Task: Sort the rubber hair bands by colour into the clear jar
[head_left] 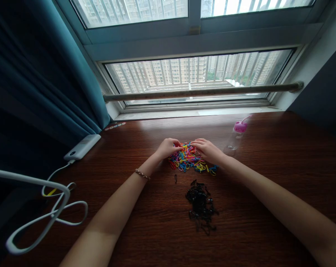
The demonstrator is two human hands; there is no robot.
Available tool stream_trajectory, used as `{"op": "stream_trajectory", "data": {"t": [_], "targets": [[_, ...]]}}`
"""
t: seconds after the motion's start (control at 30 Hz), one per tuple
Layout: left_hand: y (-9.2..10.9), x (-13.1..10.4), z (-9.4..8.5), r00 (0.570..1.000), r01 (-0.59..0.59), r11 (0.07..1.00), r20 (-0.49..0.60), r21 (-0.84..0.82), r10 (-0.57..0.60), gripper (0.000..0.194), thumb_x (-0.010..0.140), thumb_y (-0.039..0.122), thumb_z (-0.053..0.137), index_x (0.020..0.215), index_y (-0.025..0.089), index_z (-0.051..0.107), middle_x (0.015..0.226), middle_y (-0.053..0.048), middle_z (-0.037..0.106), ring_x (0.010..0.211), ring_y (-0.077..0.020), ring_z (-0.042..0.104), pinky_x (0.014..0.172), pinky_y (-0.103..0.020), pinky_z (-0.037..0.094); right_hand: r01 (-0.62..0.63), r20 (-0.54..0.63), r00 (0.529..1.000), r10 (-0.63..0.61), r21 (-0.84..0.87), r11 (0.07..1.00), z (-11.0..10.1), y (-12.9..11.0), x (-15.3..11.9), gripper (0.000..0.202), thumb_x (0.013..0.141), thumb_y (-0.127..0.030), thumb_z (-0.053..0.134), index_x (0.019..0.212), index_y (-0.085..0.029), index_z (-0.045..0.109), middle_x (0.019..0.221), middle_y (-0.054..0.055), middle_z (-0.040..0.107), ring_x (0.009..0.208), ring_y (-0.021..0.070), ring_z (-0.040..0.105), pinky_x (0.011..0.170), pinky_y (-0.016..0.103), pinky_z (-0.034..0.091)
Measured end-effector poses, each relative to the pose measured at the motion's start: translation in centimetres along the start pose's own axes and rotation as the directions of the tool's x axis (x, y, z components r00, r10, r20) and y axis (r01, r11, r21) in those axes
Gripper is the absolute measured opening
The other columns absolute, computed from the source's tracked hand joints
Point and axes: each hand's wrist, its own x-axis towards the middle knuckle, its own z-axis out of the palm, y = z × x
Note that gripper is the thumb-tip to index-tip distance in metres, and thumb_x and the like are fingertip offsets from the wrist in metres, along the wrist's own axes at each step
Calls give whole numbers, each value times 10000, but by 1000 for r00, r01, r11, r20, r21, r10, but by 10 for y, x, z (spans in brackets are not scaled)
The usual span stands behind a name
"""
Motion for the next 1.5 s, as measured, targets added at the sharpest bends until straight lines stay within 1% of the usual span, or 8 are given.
{"op": "stream_trajectory", "data": {"t": [0.1, 0.23, 0.4, 0.6, 0.9, 1.17, 1.37, 1.5], "targets": [[-1, -1, 0, 1000, -13, 1000, 21, 8, 13, 214, 628, 346, 653, 736, 169, 709, 701, -31, 682, 629, -141, 570, 555, -215, 399, -9, 98, 995, 13, -44, 999, 14, 9, 18, 478, 718, -35, 463, 1170, -178, 529, 1174, 70, 564, 1111, 209, 445, 942, 371, 368], [-3, 0, -6, 994, -17, 999, 104, -36, 21, 210, 611, 316, 667, 752, 170, 719, 677, -35, 686, 617, -148, 579, 550, -219, 403, -27, 153, 988, 35, -57, 998, 22, 18, 28, 473, 706, -32, 453, 1134, -196, 569, 1146, 48, 588, 1106, 217, 465, 941, 369, 372], [-5, 1, -12, 987, 0, 995, 160, -100, 16, 198, 600, 289, 669, 739, 156, 718, 690, -44, 689, 613, -151, 589, 540, -219, 416, -5, 93, 996, 6, -17, 1000, 17, 21, 19, 367, 737, -66, 428, 996, -193, 655, 1067, 33, 633, 1044, 191, 519, 928, 322, 395], [-3, 1, -17, 991, 9, 984, 136, -177, 16, 256, 629, 297, 642, 810, 126, 700, 726, -61, 684, 624, -145, 584, 534, -216, 427, -15, 46, 999, 13, 28, 1000, 9, 24, 6, 367, 723, -52, 430, 967, -188, 668, 1017, 50, 651, 996, 185, 548, 898, 309, 417], [8, 0, -27, 994, -27, 964, 97, -265, 54, 162, 667, 221, 601, 762, 124, 689, 703, -52, 675, 627, -128, 579, 568, -216, 440, -208, 24, 978, 208, -8, 978, -4, 29, 1, 288, 698, -68, 448, 785, -168, 703, 869, 51, 680, 834, 166, 602, 807, 257, 447], [7, -1, -25, 992, 6, 936, 123, -351, 40, 218, 672, 309, 635, 733, 103, 671, 599, -48, 641, 493, -92, 530, 480, -198, 431, -318, 8, 948, 318, -4, 948, -8, 16, 8, 250, 748, -143, 458, 852, -169, 684, 805, 50, 689, 737, 157, 616, 699, 236, 449], [7, -1, -25, 995, -4, 944, 94, -330, 37, 257, 713, 347, 590, 715, 102, 668, 611, -53, 651, 430, -70, 491, 431, -185, 397, -416, -55, 907, 417, 22, 909, -10, 29, -1, 273, 775, -144, 426, 910, -171, 661, 821, 55, 689, 729, 153, 625, 666, 226, 444], [8, 0, -23, 996, 17, 942, 93, -334, 15, 245, 702, 337, 604, 716, 98, 658, 609, -57, 649, 451, -82, 521, 440, -189, 412, -400, -86, 912, 401, 38, 916, -14, 32, -5, 244, 772, -155, 449, 870, -181, 671, 798, 38, 689, 706, 143, 619, 674, 224, 440]]}}
